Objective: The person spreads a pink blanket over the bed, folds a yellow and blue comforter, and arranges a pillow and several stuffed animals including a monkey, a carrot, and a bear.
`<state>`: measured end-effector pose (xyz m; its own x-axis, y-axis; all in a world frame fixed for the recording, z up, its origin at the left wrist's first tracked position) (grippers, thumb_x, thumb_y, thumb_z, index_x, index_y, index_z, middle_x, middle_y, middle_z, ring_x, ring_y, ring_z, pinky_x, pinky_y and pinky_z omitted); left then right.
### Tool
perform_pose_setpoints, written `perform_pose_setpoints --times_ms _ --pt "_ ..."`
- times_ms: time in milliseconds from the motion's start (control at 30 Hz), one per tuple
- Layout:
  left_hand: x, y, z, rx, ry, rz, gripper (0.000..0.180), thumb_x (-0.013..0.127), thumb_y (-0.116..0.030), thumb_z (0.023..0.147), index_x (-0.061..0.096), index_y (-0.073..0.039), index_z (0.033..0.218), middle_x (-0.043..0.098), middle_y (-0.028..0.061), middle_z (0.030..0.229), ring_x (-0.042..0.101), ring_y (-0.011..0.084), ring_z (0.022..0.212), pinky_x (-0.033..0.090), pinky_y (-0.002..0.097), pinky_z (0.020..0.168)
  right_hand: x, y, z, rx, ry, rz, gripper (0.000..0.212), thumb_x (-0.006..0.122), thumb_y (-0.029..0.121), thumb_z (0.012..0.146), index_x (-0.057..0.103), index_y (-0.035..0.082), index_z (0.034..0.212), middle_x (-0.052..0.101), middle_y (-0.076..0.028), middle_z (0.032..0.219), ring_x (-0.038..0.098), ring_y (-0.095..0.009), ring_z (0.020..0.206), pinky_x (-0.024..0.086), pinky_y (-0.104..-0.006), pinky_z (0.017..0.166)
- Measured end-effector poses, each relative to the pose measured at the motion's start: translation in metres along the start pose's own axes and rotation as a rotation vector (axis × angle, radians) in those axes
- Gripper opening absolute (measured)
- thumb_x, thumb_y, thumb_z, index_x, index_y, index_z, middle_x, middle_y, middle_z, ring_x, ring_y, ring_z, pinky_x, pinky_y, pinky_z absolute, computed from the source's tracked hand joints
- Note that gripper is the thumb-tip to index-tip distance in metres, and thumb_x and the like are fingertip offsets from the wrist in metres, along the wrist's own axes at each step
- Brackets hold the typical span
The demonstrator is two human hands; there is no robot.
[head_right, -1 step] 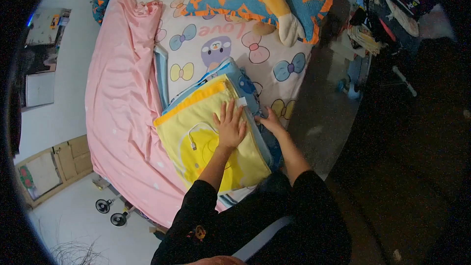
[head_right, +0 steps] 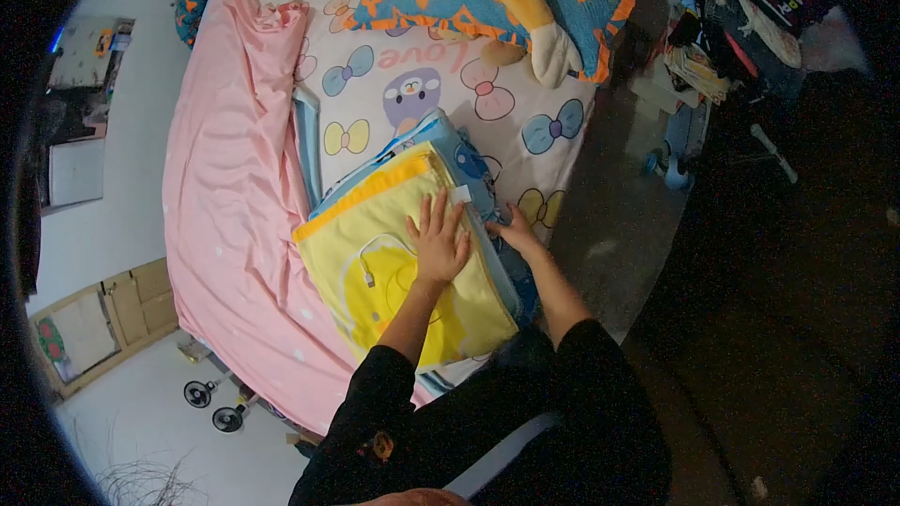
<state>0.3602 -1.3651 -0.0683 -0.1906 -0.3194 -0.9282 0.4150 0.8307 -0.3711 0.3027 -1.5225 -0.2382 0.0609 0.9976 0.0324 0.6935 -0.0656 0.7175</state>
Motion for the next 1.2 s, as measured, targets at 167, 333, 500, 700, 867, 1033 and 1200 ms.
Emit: perform_pose_setpoints --times_ms 167,333,500,700,867,1033,1200 --pt "-0.003 0.005 -0.002 -0.005 -0.007 -0.013 0.049 0.051 -0.034 0.08 0.054 -0.014 0.125 0.03 0.0085 0.147 0.022 0.0319 0.137 0.009 0.062 0.103 0.019 -0.016 0.037 0.029 -0.201 -0.381 0.089 0.074 0.045 0.067 0.039 -0.002 0.134 0.048 -0.021 0.131 0.049 -0.036 0.115 0.042 -0.0381 0.093" --pt "-0.006 0.006 -0.005 -0.011 -0.012 -0.044 0.046 0.054 -0.028 0.076 0.056 -0.015 0.12 0.03 0.0091 0.147 0.022 0.0351 0.136 0.009 0.0629 0.103 0.019 -0.004 0.041 0.272 0.142 -0.179 0.078 0.074 0.041 0.065 0.05 -0.001 0.126 0.056 -0.02 0.121 0.055 -0.034 0.108 0.045 -0.0374 0.088" --pt "-0.013 0.02 -0.021 -0.002 -0.035 -0.033 0.048 0.056 -0.023 0.073 0.056 -0.016 0.12 0.031 0.009 0.146 0.023 0.035 0.136 0.01 0.0629 0.103 0.042 0.028 0.004 0.166 0.012 -0.408 0.063 0.071 0.036 0.066 0.057 0.004 0.119 0.061 -0.018 0.113 0.058 -0.033 0.105 0.046 -0.0389 0.085" --pt "-0.025 0.052 -0.057 -0.051 -0.071 0.047 0.052 0.057 -0.021 0.071 0.055 -0.018 0.123 0.033 0.0081 0.145 0.024 0.0328 0.136 0.012 0.0629 0.103 0.086 0.057 -0.043 -0.097 -0.175 -0.496 0.045 0.065 0.023 0.068 0.06 0.006 0.109 0.061 -0.023 0.107 0.057 -0.041 0.099 0.047 -0.0443 0.081" --pt "-0.047 0.048 -0.058 -0.052 -0.112 0.039 0.066 0.059 -0.024 0.072 0.042 -0.02 0.135 0.032 0.0073 0.146 0.025 0.0304 0.136 0.014 0.0635 0.103 0.066 0.033 -0.019 -0.026 -0.085 -0.311 0.036 0.065 0.017 0.07 0.063 0.003 0.103 0.066 -0.017 0.097 0.062 -0.031 0.09 0.048 -0.0395 0.077" --pt "-0.099 0.065 -0.071 -0.005 -0.002 -0.22 0.066 0.055 -0.036 0.084 0.028 -0.02 0.142 0.02 0.0101 0.15 0.017 0.0333 0.138 0.014 0.0625 0.104 0.066 0.053 -0.02 0.063 -0.058 -0.332 0.03 0.064 0.011 0.074 0.063 -0.001 0.101 0.066 -0.013 0.094 0.062 -0.025 0.083 0.048 -0.0358 0.074" --pt "-0.148 0.16 -0.15 -0.422 -0.268 -0.059 0.065 0.053 -0.03 0.084 0.029 -0.01 0.141 0.025 0.0155 0.147 0.023 0.0343 0.136 0.016 0.0584 0.106 0.081 0.062 -0.034 0.306 -0.15 -0.372 0.056 0.057 0.029 0.082 0.046 -0.001 0.129 0.054 -0.02 0.122 0.053 -0.032 0.108 0.044 -0.0416 0.088"
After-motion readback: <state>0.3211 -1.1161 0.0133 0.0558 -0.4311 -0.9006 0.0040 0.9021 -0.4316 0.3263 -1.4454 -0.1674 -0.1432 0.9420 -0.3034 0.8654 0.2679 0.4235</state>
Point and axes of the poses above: each hand's wrist, its own z-axis towards the middle knuckle, its own x-axis out of the palm, y = z × x, the point moved 2 cm from there along z, towards the middle knuckle
